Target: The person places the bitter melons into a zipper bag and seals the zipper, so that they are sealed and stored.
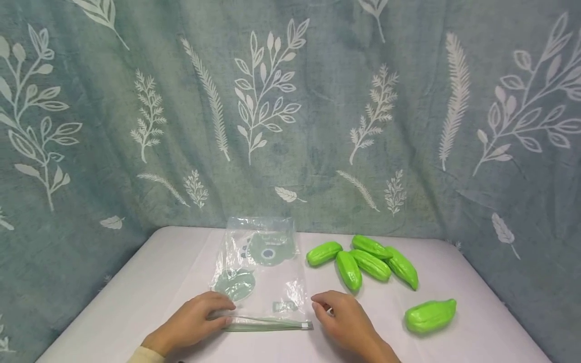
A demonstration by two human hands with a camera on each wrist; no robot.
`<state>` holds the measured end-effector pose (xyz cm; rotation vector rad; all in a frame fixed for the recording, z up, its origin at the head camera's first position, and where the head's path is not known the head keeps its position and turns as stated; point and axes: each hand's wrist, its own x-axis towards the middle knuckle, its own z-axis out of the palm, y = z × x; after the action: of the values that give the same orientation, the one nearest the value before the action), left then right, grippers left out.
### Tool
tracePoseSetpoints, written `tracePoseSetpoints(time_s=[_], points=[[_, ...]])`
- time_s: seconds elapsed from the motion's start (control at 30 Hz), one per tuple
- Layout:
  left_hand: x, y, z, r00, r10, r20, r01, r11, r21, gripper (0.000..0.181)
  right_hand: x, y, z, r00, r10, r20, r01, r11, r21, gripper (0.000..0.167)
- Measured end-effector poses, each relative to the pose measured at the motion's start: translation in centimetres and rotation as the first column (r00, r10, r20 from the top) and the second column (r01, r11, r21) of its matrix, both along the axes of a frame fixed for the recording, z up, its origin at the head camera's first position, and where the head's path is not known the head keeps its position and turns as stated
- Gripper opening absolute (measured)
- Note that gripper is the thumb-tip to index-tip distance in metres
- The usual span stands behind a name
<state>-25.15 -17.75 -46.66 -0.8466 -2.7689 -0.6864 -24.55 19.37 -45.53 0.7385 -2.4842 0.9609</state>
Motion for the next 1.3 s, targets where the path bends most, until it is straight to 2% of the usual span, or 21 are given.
tracePoseSetpoints(time_s=[0.13,0.33,0.47,0.6,0.77,1.03,1.2,1.3], points=[[-0.1,0.4,-0.1,1.000,-0.006,-0.007,0.006,1.000,0.015,0.029,0.4,-0.5,0.0,0.997,0.081,0.019,-0.080,0.997,-0.020,0.012],[-0.1,1.3,-0.5,1.000,0.007,-0.015,-0.007,1.000,0.030,0.026,1.1,-1.1,0.2,0.979,0.199,0.043,-0.197,0.979,-0.058,0.013],[-0.2,1.6,-0.5,0.999,0.035,-0.026,-0.034,0.999,0.042,0.023,1.4,-1.9,0.0,0.951,0.307,0.046,-0.302,0.949,-0.089,0.013],[-0.1,1.5,-0.5,0.998,0.058,-0.021,-0.057,0.997,0.053,0.020,1.8,-2.6,-0.3,0.924,0.381,0.034,-0.380,0.924,-0.046,0.014],[-0.1,1.6,-0.6,0.998,0.063,0.007,-0.063,0.994,0.094,0.017,2.1,-2.9,-0.4,0.932,0.359,0.052,-0.362,0.930,0.069,0.018],[-0.3,1.9,-0.8,1.000,0.002,0.008,-0.003,0.989,0.145,0.019,2.3,-2.7,-0.5,0.942,0.334,0.030,-0.334,0.929,0.157,0.020],[-0.3,2.0,-0.7,0.999,-0.032,0.010,0.030,0.984,0.175,0.026,2.4,-2.8,-0.4,0.950,0.301,0.081,-0.311,0.927,0.208,0.023],[-0.3,2.0,-0.8,0.999,-0.048,-0.023,0.051,0.980,0.190,0.030,2.5,-2.8,-0.2,0.957,0.263,0.126,-0.287,0.926,0.244,0.026]])
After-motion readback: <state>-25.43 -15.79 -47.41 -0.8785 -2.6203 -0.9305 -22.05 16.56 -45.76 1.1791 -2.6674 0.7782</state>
